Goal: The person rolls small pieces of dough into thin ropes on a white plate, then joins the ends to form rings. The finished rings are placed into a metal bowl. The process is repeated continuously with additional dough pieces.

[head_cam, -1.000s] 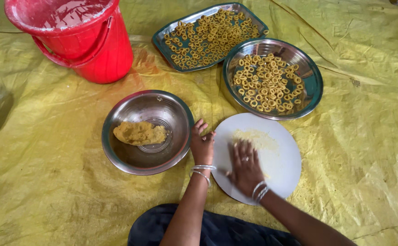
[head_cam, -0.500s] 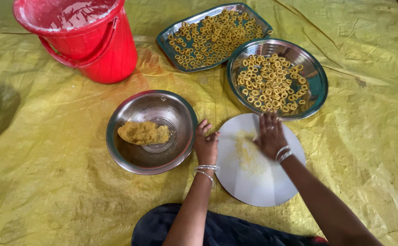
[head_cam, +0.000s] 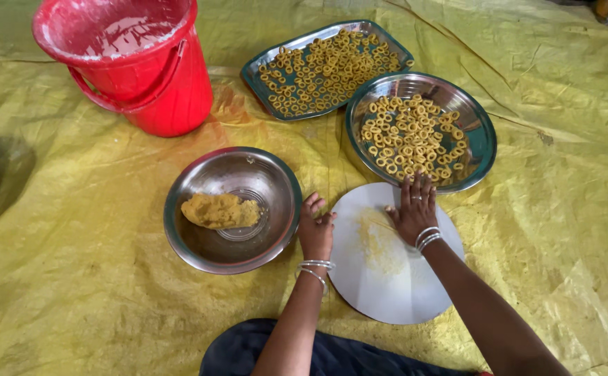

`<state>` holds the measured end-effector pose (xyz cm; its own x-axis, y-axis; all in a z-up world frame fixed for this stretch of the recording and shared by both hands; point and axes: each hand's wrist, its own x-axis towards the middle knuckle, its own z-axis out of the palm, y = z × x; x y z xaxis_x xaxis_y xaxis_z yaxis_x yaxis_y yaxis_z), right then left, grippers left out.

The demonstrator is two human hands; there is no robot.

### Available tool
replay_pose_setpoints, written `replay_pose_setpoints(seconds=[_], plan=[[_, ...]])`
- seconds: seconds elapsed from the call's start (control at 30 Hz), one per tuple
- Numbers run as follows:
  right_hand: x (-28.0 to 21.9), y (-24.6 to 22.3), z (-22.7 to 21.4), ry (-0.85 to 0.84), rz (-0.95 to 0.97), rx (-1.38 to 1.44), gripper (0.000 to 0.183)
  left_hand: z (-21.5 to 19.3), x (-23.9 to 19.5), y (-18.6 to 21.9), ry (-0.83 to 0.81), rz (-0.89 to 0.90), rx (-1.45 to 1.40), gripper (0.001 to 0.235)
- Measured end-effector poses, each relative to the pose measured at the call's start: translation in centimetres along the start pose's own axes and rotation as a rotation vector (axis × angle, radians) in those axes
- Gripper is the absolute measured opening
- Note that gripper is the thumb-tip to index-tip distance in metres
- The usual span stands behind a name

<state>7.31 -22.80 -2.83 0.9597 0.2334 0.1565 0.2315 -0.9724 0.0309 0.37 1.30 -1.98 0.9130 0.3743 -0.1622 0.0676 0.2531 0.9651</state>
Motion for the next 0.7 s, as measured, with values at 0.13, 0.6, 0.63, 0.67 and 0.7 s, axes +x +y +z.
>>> replay_pose_setpoints(seconds=[0.13, 0.6, 0.63, 0.67, 0.7], plan=[[-5.0, -3.1, -0.4, -0.117, -0.059, -0.150, 0.096, 0.0, 0.5, -0.8, -0.016, 0.025, -0.005, 0.055], [-4.7, -2.8, -13.5, 0.202, 0.065, 0.220, 0.086, 0.4, -5.4, 9.6, 0.076, 0.715, 0.788, 0.045], [-4.8, -1.7, -13.6, 0.081, 0.137, 0.123, 0.080, 0.5, -5.3, 8.9, -0.037, 0.518, 0.834, 0.040], [-4.7, -1.0, -13.6, -0.054, 0.172, 0.125, 0.066, 0.7, -4.9, 8.2, -0.055, 0.518, 0.826, 0.032], [-4.7, -0.8, -13.3, -0.189, 0.208, 0.127, 0.052, 0.8, -4.5, 7.3, -0.073, 0.518, 0.819, 0.025]])
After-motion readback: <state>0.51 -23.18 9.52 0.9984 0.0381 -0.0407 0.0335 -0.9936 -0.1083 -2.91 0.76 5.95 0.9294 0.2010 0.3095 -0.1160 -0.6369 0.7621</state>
